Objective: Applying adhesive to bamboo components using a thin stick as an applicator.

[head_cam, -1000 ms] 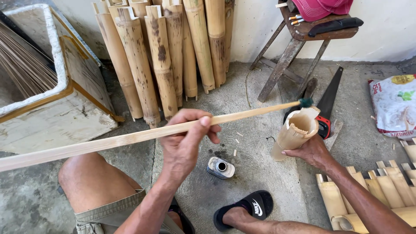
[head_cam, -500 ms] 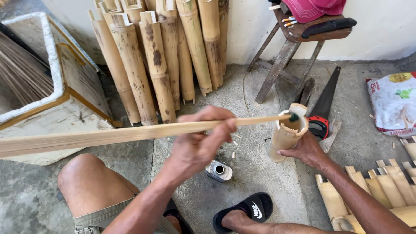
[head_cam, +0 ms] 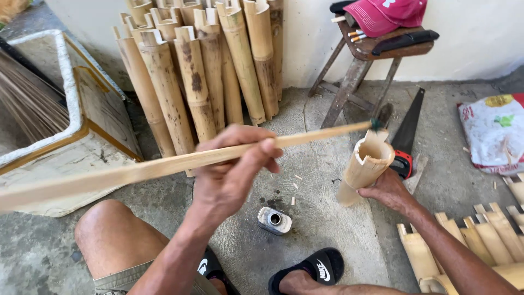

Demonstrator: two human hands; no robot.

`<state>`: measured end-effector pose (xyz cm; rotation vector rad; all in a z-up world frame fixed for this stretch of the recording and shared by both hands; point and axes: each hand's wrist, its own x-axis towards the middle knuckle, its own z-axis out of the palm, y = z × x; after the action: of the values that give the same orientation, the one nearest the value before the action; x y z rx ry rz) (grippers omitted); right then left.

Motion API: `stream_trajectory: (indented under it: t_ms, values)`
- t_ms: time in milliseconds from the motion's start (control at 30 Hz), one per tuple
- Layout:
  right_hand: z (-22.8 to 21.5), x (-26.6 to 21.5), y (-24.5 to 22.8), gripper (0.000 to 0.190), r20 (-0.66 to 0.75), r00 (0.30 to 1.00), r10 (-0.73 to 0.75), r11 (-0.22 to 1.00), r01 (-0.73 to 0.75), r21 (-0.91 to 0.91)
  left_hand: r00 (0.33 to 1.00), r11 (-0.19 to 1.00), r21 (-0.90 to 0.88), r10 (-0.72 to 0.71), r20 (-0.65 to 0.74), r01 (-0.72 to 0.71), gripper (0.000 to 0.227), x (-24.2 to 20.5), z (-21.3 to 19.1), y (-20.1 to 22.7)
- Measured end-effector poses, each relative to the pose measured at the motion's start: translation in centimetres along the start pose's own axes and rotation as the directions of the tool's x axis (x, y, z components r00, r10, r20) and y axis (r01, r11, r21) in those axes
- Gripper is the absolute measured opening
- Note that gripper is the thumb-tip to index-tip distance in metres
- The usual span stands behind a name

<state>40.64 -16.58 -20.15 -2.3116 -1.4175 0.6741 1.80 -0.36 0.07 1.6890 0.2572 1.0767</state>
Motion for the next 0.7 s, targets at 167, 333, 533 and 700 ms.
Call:
stream_trajectory:
  t_ms: [167, 333, 533, 700]
  values:
    - [-1.1, 0.0, -0.2, 0.069, -0.025, 1.000, 0.012, 0.996, -0.010, 0.088, 1.000, 0.999, 0.030, -0.016, 0.003, 0.015, 0.015, -0.3, 0.8, 0.3]
    - [-1.2, 0.2, 0.5, 0.072, 0.032, 0.987, 0.160, 0.943, -0.162, 0.290, 0.983, 0.986, -0.028, -0.164, 0.088, 0.167, 0.018, 0.5, 4.6, -1.3]
    - [-1.0, -0.8, -3.0, 0.085, -0.249, 0.964, 0.087, 0.863, 0.051, 0.502, 0.963, 0.953, -0.142, -0.268, 0.022, 0.268, 0.018, 0.9, 6.7, -2.3]
    - [-2.0, -1.5, -6.6, 0.059, -0.323, 0.946, 0.028, 0.934, 0.090, 0.346, 0.952, 0.938, -0.174, -0.305, -0.002, 0.300, 0.017, 1.2, 6.1, -1.1]
